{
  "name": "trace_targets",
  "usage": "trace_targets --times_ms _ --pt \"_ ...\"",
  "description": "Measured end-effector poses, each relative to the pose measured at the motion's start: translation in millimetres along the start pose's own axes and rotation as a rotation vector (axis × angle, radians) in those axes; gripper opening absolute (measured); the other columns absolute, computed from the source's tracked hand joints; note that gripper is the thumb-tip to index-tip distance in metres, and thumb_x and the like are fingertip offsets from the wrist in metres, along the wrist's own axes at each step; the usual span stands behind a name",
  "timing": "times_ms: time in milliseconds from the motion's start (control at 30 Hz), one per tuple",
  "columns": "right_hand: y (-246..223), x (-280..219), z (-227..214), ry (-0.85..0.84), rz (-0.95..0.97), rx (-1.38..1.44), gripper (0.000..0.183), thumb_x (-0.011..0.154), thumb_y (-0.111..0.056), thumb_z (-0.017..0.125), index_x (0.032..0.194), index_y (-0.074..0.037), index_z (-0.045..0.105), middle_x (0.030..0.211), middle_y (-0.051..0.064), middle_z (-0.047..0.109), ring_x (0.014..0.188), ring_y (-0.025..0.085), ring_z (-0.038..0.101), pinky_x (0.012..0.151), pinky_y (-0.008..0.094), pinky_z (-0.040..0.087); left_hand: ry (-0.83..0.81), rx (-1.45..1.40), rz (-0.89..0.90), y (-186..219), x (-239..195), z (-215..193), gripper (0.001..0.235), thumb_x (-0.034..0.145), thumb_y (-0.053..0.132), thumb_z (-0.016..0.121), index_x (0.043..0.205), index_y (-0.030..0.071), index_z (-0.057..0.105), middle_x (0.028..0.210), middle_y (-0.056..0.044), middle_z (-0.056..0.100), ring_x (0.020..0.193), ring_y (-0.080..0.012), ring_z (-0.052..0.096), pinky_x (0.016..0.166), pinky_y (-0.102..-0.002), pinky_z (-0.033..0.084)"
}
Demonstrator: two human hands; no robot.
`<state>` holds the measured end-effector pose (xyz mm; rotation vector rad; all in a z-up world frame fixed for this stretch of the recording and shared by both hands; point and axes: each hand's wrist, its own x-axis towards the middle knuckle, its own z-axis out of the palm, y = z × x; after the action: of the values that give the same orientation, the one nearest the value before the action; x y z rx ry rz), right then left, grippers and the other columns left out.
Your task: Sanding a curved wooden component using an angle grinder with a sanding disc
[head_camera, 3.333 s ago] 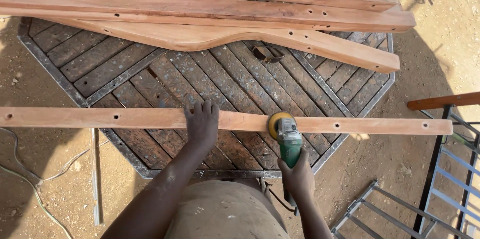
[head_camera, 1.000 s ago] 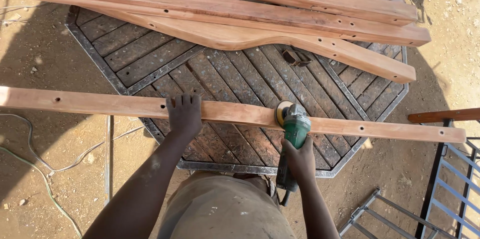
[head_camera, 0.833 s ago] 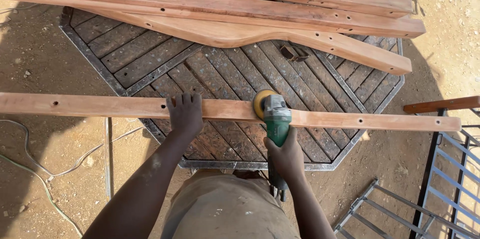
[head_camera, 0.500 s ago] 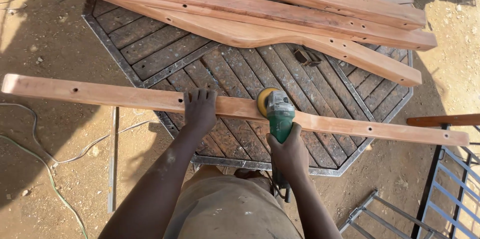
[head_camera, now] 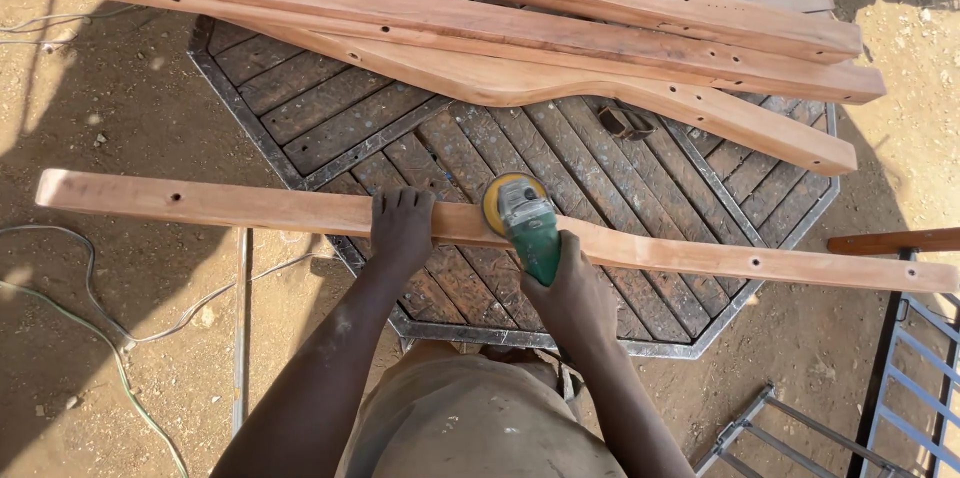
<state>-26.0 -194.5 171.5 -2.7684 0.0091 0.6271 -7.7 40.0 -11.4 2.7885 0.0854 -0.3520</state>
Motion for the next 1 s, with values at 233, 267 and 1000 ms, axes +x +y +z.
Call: trace_targets --times_ms 233,267,1000 --pt "36 -15 -6 0.029 0.099 0.047 0.076 0.086 -0.052 0.067 0.145 -0.014 0.038 0.119 0.023 0.064 0.106 0.048 0.068 0.085 0.065 0.054 0.013 0.03 -0.015 -5 6 14 0.061 0.087 0.022 0.081 0.14 0.012 0.051 0.135 -0.019 0.054 0.139 -0.0366 0.042 0.13 -0.061 0.015" --pt "40 -14 -12 0.055 0.269 0.122 0.067 0.084 -0.049 0.066 0.136 -0.013 0.042 0.116 0.023 0.066 0.101 0.047 0.068 0.081 0.061 0.052 0.08 0.057 -0.004 -8 12 24 0.069 0.078 0.027 0.085 0.137 0.014 0.054 0.134 -0.015 0.055 0.135 -0.0369 0.045 0.126 -0.06 0.02" --pt "96 -35 10 -0.015 0.418 0.199 0.053 0.081 -0.046 0.067 0.119 -0.015 0.045 0.104 0.021 0.073 0.095 0.05 0.067 0.074 0.057 0.049 0.201 0.154 0.055 -17 9 34 0.064 0.067 0.033 0.086 0.124 0.018 0.059 0.124 -0.01 0.061 0.123 -0.035 0.053 0.121 -0.059 0.03"
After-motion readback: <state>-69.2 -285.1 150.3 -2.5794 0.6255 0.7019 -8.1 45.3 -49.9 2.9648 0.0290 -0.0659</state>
